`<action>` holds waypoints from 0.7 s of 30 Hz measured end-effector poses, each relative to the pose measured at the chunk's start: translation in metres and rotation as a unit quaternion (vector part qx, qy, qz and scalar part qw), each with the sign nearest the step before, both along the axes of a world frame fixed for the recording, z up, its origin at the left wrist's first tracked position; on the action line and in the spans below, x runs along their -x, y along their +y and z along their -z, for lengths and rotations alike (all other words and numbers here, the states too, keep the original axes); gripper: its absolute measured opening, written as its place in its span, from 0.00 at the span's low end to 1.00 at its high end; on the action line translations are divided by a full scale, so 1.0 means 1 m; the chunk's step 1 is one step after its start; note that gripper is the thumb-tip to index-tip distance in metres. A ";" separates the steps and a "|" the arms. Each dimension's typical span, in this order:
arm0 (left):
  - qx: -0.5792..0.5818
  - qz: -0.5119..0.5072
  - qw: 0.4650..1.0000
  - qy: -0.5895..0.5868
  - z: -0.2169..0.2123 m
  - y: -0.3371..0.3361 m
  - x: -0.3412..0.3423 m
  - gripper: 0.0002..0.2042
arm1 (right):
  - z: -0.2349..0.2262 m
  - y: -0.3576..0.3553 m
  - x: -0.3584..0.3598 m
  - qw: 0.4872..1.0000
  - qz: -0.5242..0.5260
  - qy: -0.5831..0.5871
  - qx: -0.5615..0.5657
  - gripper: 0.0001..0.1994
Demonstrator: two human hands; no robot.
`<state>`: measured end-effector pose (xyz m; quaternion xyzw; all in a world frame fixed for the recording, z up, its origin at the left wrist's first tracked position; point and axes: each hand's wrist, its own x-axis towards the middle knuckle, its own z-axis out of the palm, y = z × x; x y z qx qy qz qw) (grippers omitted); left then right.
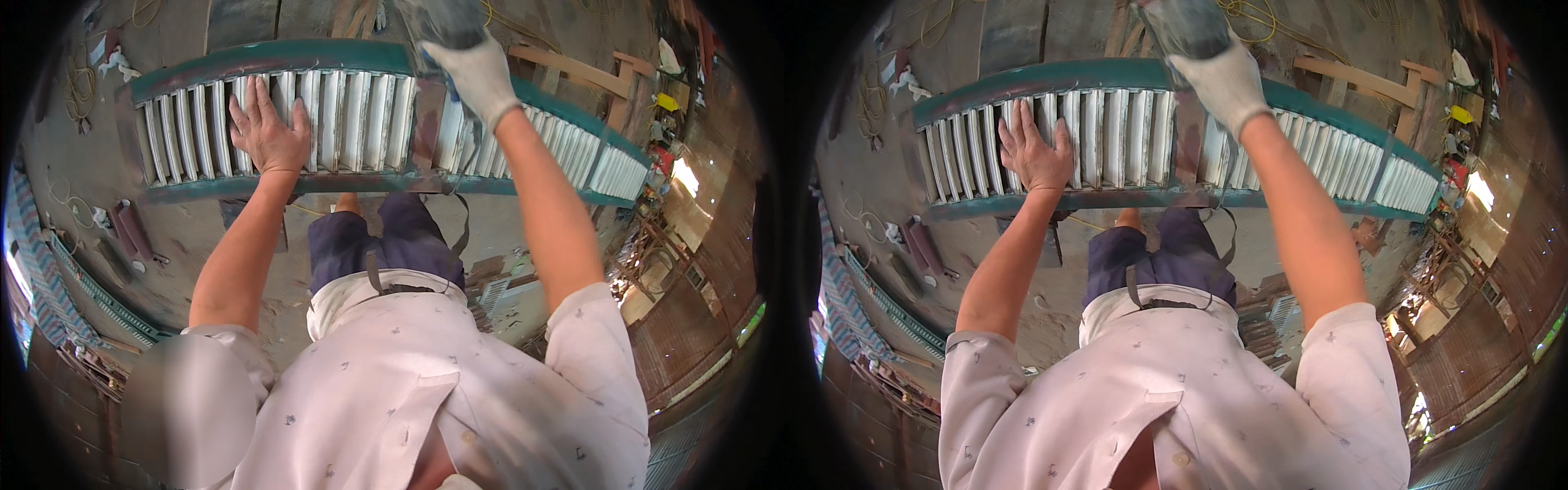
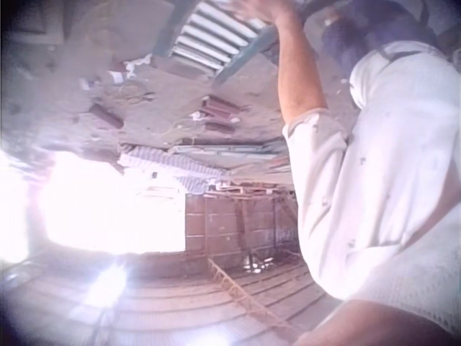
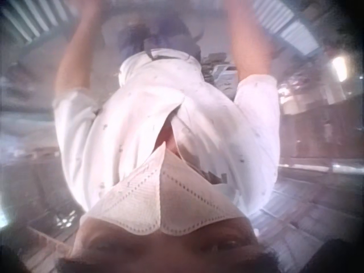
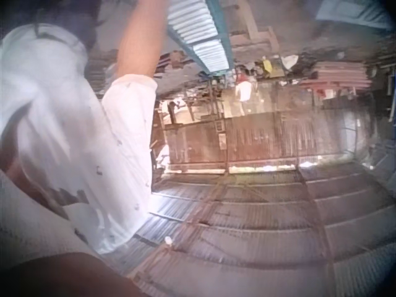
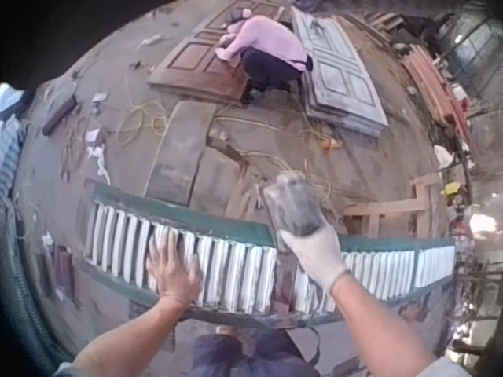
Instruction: The person uses an electric sander to smooth the surface of a long green slatted wooden object. They move the sander along the slats and edges, repositioning the object as needed to reach different areas.
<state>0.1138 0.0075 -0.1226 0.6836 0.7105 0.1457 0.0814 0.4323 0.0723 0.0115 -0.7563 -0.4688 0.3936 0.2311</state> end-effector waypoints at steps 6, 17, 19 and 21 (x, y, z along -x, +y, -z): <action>-0.002 -0.003 1.000 0.004 0.000 0.003 0.000 0.43 | -0.013 -0.007 -0.013 0.993 0.027 0.032 0.110 0.27; 0.012 -0.007 1.000 0.020 0.001 -0.002 0.001 0.44 | -0.023 -0.272 0.042 0.967 0.209 0.007 0.144 0.24; -0.003 0.001 1.000 0.022 0.001 -0.003 0.003 0.43 | -0.016 -0.279 0.050 0.971 0.216 0.000 0.107 0.23; -0.004 -0.002 0.999 0.033 0.003 -0.002 0.005 0.43 | -0.012 -0.254 0.047 0.979 0.188 -0.011 0.072 0.23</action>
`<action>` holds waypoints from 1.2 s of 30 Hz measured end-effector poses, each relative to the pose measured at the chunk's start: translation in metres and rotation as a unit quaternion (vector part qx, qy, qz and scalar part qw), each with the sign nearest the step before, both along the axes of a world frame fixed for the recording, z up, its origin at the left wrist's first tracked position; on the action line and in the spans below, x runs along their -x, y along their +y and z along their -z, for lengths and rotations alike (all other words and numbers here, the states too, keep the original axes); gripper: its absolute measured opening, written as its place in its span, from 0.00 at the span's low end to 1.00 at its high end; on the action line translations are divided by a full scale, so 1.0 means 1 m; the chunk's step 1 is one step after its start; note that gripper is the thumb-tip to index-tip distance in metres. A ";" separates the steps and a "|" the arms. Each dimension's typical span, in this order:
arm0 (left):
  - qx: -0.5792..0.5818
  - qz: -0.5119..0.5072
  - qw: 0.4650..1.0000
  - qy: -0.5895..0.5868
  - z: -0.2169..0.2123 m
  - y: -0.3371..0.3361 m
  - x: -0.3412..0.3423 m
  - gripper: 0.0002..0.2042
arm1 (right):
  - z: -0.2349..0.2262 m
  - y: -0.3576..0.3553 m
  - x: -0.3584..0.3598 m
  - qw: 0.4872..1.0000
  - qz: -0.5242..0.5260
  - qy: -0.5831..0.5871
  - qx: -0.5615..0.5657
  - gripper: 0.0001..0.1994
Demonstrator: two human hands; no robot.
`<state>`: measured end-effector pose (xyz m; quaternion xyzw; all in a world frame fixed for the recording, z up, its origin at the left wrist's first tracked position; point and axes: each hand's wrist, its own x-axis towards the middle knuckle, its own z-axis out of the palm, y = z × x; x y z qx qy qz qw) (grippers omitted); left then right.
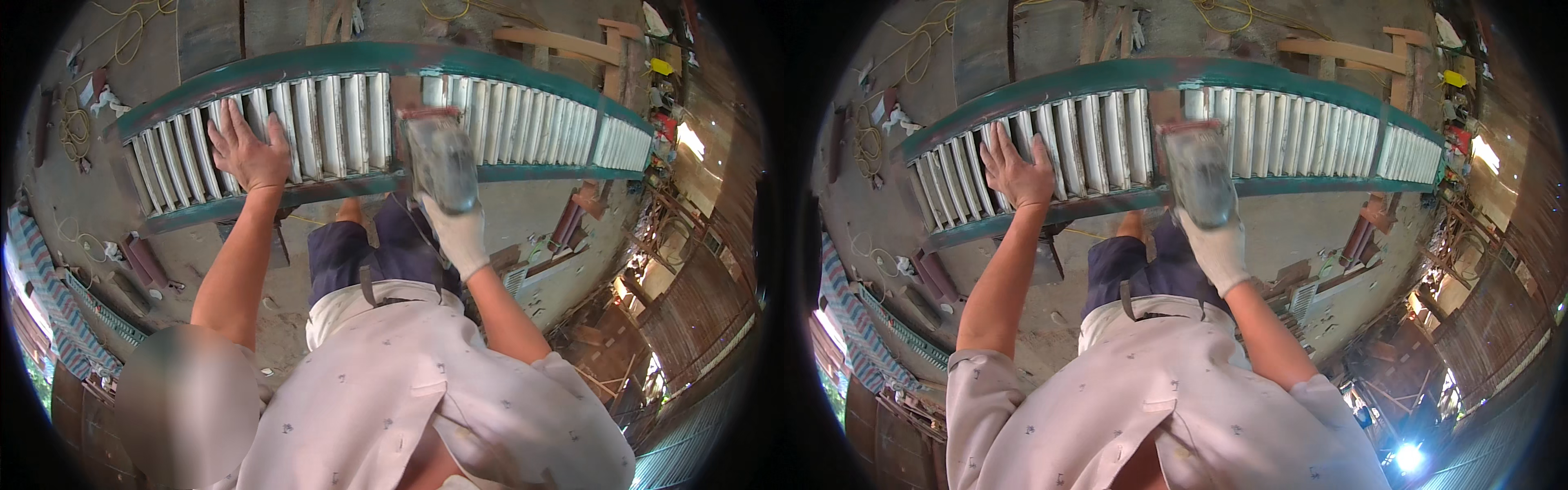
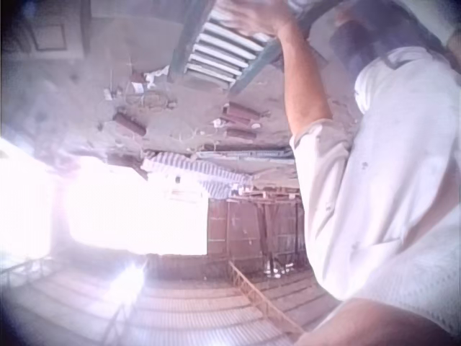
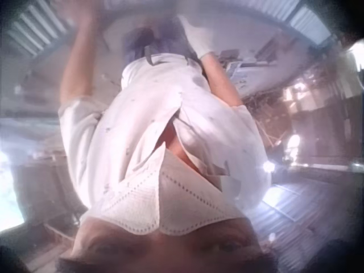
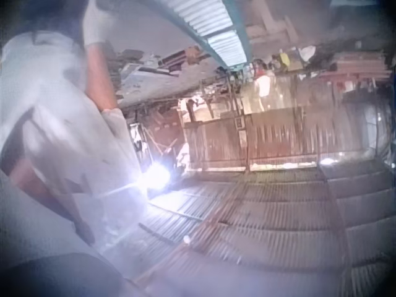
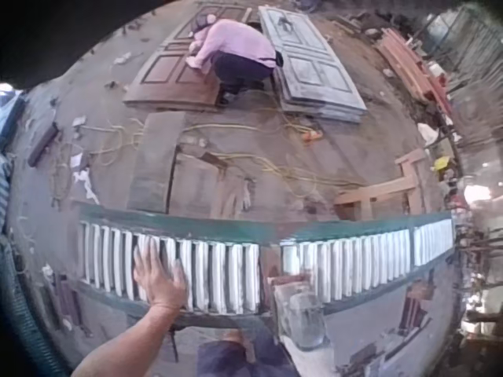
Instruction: The person uses an electric sander to smooth the surface of a long green slatted wooden object. They move the sander along the slats and edges, repositioning the object as needed to reach different areas.
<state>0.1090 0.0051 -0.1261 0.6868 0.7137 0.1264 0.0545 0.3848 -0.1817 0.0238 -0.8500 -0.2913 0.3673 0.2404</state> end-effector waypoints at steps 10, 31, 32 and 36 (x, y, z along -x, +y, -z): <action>0.018 -0.012 1.000 -0.013 0.002 0.004 -0.002 0.43 | 0.007 0.153 -0.033 0.993 0.036 0.116 -0.015 0.25; 0.227 0.211 0.873 -0.378 -0.139 0.116 -0.273 0.10 | 0.018 0.143 -0.050 0.981 -0.059 0.185 -0.018 0.51; 0.219 0.230 0.882 -0.347 -0.141 0.113 -0.268 0.09 | 0.022 0.137 -0.039 0.982 -0.055 0.178 -0.022 0.51; 0.229 0.181 0.885 -0.364 -0.138 0.077 -0.239 0.04 | 0.039 0.093 -0.009 0.994 -0.067 0.016 -0.089 0.51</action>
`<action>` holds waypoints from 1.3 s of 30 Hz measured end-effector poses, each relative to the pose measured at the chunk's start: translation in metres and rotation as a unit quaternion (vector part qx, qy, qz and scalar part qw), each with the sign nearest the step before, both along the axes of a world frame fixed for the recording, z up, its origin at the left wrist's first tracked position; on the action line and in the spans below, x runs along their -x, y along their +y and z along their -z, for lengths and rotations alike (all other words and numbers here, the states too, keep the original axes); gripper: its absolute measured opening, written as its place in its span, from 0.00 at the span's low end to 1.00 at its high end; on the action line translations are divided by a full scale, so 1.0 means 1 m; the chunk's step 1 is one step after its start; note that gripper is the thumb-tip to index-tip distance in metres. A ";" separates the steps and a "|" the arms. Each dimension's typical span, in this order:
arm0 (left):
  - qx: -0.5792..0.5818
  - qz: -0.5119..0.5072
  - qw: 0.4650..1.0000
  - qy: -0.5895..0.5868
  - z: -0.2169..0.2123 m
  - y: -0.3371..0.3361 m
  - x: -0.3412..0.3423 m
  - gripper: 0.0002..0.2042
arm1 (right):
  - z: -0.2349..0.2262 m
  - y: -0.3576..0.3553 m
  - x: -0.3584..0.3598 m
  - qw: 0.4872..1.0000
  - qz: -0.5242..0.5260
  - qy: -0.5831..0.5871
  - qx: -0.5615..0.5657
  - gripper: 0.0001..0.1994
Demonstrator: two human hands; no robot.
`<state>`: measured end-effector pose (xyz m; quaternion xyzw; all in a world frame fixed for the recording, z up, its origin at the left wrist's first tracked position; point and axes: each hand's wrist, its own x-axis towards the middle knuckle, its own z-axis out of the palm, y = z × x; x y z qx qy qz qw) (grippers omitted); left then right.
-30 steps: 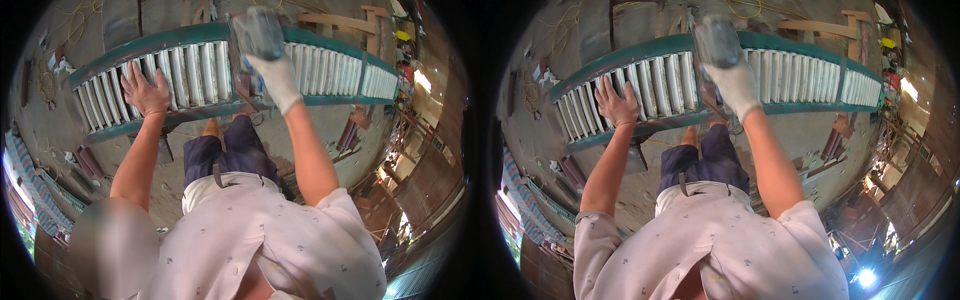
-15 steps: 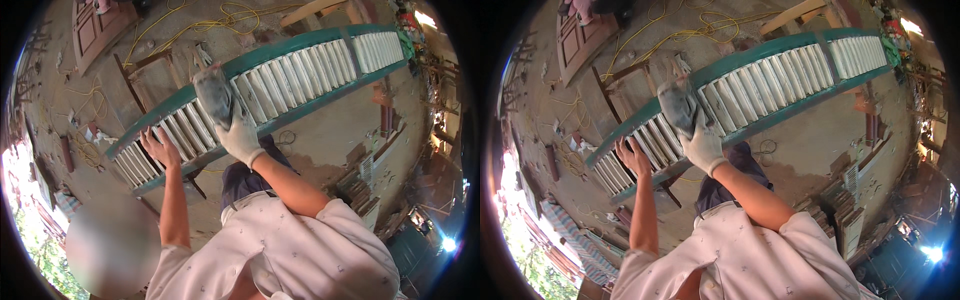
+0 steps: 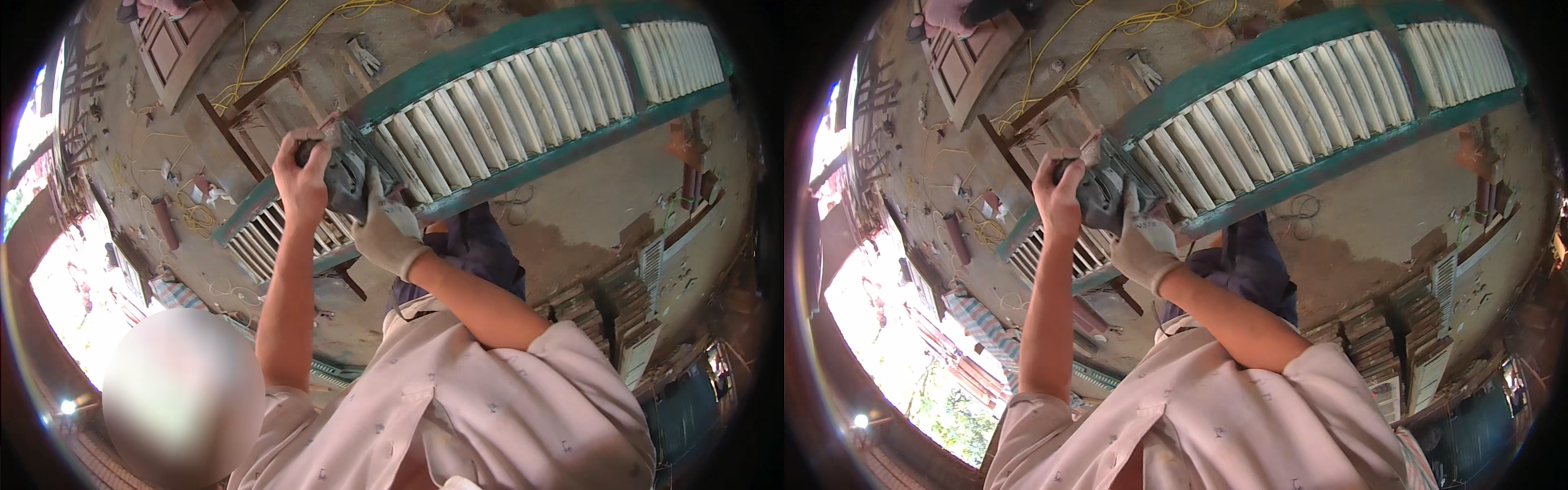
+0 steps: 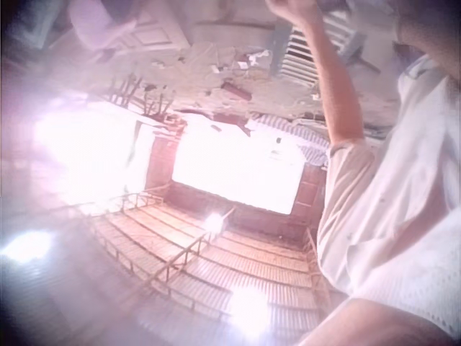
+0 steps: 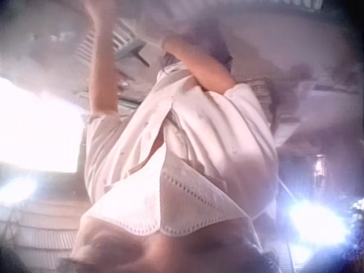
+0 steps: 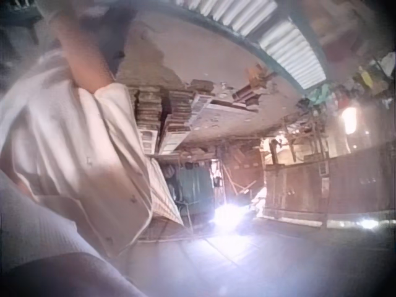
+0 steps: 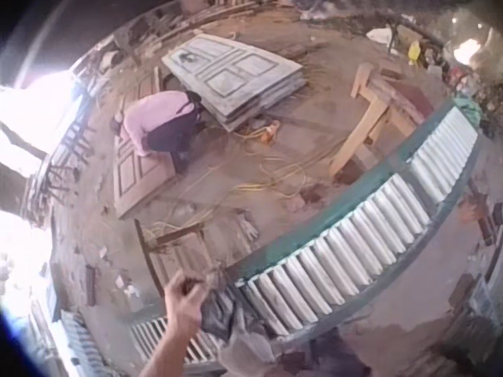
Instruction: The person uses an electric sander to smooth the surface of a long green slatted wooden object. They move the sander along the slats and edges, repositioning the object as needed to reach different areas.
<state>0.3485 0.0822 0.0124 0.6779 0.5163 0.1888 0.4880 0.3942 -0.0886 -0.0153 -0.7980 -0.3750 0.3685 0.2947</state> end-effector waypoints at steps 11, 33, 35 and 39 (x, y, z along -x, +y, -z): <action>-0.025 0.083 0.996 -0.013 0.007 0.031 -0.020 0.05 | -0.022 0.029 -0.029 0.989 0.018 0.136 0.064 0.55; 0.006 0.060 0.998 -0.018 0.008 0.143 -0.048 0.08 | -0.023 0.124 -0.047 0.978 0.064 0.198 0.014 0.54; 0.014 0.068 0.996 -0.055 0.022 0.137 -0.039 0.08 | -0.024 0.111 -0.046 0.977 0.051 0.205 0.031 0.54; 0.024 0.082 0.995 -0.055 0.017 0.138 -0.047 0.09 | -0.024 0.124 -0.041 0.975 0.089 0.204 0.017 0.54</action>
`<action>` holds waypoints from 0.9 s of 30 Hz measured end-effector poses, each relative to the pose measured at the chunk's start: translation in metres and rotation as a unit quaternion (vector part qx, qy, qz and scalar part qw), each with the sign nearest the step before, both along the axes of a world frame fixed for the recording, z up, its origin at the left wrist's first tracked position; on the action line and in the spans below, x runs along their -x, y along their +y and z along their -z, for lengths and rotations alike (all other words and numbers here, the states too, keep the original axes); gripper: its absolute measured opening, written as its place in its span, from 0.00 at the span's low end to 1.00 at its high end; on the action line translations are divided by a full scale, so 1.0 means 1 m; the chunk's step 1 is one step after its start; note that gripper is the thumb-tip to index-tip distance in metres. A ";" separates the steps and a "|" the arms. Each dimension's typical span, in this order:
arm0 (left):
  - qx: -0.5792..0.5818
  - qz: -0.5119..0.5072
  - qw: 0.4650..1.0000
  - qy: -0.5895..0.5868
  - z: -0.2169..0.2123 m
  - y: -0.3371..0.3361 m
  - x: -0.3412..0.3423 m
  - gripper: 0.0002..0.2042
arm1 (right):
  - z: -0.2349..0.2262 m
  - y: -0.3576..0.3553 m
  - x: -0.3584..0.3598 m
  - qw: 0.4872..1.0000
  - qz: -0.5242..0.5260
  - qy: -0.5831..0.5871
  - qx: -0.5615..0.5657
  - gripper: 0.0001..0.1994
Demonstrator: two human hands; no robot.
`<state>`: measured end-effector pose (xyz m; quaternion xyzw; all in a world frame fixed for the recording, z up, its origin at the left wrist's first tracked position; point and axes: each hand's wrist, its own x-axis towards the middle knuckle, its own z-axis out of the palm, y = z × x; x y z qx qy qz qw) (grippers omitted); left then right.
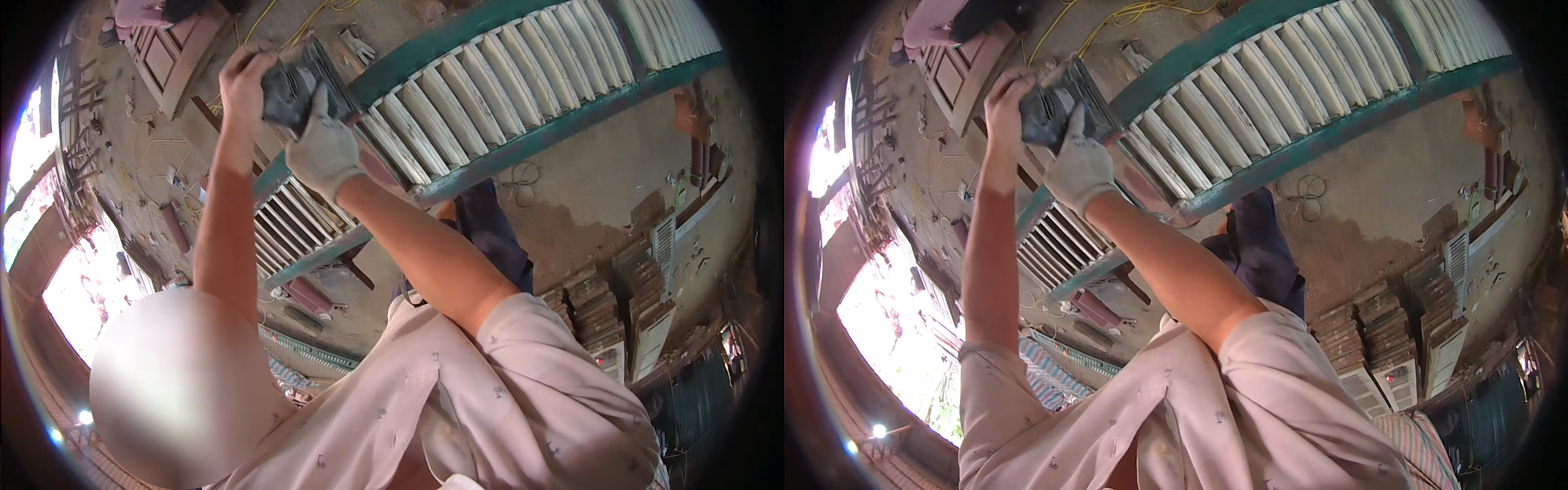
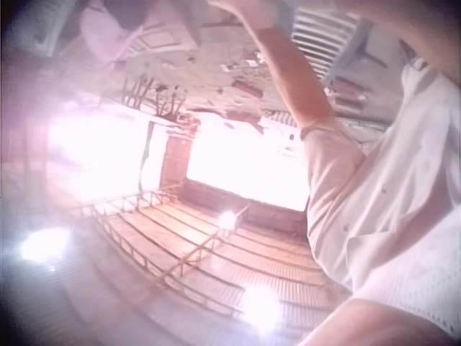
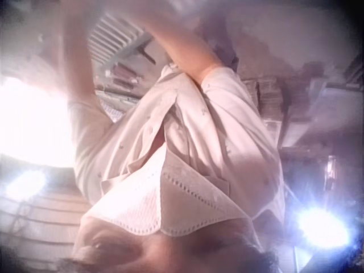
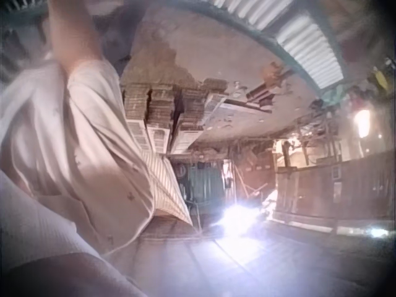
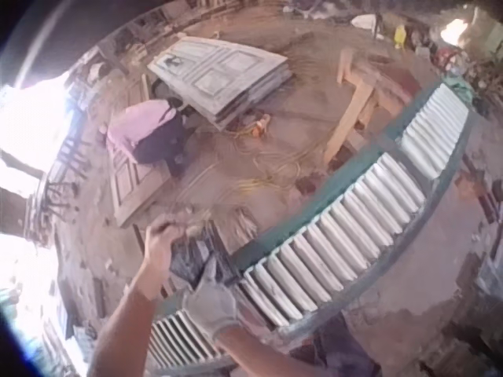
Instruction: The person uses an electric sander to smooth the surface of a long green slatted wooden object. They move the sander along the slats and edges, repositioning the object as needed to reach different areas.
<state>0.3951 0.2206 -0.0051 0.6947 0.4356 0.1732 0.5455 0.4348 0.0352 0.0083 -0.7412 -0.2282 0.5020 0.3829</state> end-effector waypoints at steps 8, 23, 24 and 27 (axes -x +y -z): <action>0.001 0.029 1.000 -0.009 0.002 -0.009 0.002 0.09 | 0.006 -0.013 0.009 0.999 0.005 0.024 0.024 0.55; -0.046 0.018 0.998 -0.038 -0.040 -0.090 0.015 0.09 | -0.013 -0.070 -0.008 0.991 -0.060 -0.122 0.003 0.53; -0.030 0.033 0.999 -0.019 -0.029 -0.105 0.022 0.10 | -0.019 -0.081 -0.020 0.987 -0.089 -0.125 0.039 0.51; -0.060 0.068 0.994 0.055 -0.007 -0.140 0.040 0.16 | -0.011 -0.126 -0.027 0.966 -0.158 -0.193 0.068 0.47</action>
